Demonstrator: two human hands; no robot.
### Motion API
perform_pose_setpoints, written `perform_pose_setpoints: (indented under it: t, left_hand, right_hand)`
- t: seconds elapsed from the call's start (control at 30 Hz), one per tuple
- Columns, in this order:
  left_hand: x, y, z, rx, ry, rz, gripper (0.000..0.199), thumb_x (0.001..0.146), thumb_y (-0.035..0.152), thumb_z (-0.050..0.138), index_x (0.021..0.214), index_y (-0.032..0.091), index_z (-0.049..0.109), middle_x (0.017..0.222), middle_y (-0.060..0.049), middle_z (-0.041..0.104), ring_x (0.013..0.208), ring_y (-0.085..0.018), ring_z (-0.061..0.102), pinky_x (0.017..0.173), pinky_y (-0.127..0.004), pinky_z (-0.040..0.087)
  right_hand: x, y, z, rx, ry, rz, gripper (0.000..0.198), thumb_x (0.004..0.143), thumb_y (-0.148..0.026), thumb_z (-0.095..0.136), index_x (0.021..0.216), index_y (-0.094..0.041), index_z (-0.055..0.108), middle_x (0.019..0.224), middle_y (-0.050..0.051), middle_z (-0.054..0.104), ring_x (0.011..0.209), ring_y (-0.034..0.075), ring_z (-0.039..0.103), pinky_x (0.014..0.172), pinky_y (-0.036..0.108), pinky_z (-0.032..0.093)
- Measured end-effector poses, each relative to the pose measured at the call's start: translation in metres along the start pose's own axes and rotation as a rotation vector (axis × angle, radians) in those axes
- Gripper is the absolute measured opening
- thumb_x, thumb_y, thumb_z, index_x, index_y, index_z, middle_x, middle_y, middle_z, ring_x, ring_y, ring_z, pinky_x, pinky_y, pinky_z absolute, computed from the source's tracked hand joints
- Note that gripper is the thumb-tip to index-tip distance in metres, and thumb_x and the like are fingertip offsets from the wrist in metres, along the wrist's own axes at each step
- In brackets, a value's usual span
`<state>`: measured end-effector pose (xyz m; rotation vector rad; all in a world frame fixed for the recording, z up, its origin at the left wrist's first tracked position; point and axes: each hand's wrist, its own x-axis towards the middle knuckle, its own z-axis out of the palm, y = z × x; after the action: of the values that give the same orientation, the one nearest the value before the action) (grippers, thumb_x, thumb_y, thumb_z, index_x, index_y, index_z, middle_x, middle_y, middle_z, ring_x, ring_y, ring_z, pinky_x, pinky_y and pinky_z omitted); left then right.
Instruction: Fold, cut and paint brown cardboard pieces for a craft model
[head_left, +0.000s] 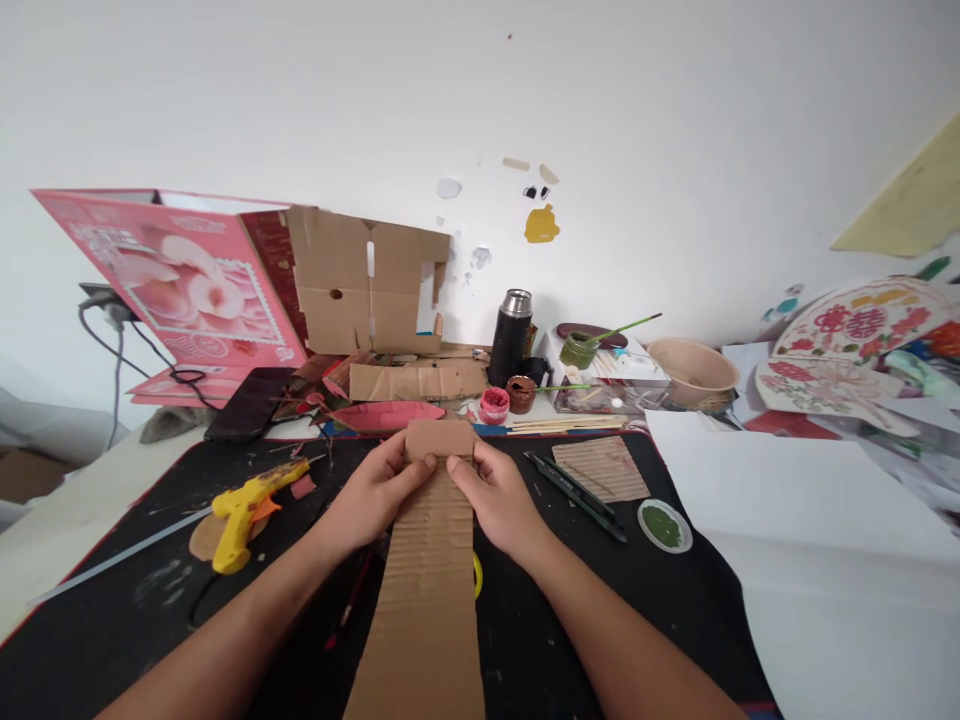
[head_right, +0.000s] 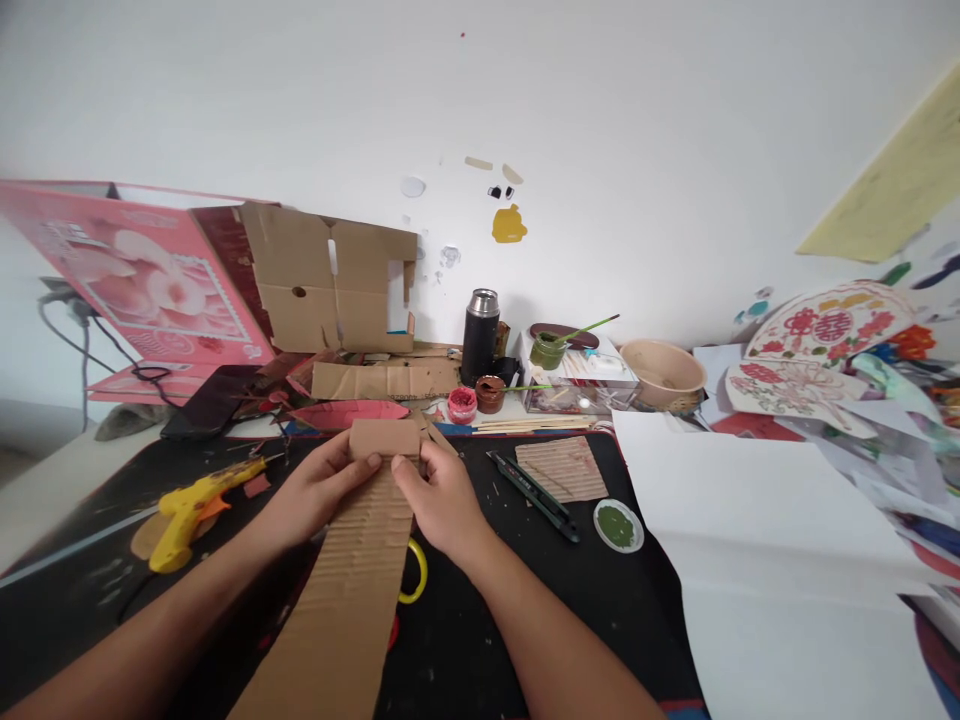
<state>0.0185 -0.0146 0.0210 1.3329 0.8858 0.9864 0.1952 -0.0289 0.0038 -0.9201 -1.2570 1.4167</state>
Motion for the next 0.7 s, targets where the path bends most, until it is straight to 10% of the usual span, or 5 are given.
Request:
perform_pose_setpoints:
  t: [0.7]
  left_hand:
    - [0.0013,-0.0102,0.0026,-0.076,0.052,0.003,0.048,0.081,0.053,0.083,0.113,0.019,0.071,0.102,-0.007,0.079,0.093,-0.024,0.072,0.085,-0.033,0.056]
  right_hand:
    - [-0.0019,0.0013,0.0025,-0.046,0.010,-0.057,0.029,0.095,-0.044,0.067,0.111,-0.021,0.076,0.094,0.005,0.075,0.085,0.023,0.069,0.077,0.034,0.054]
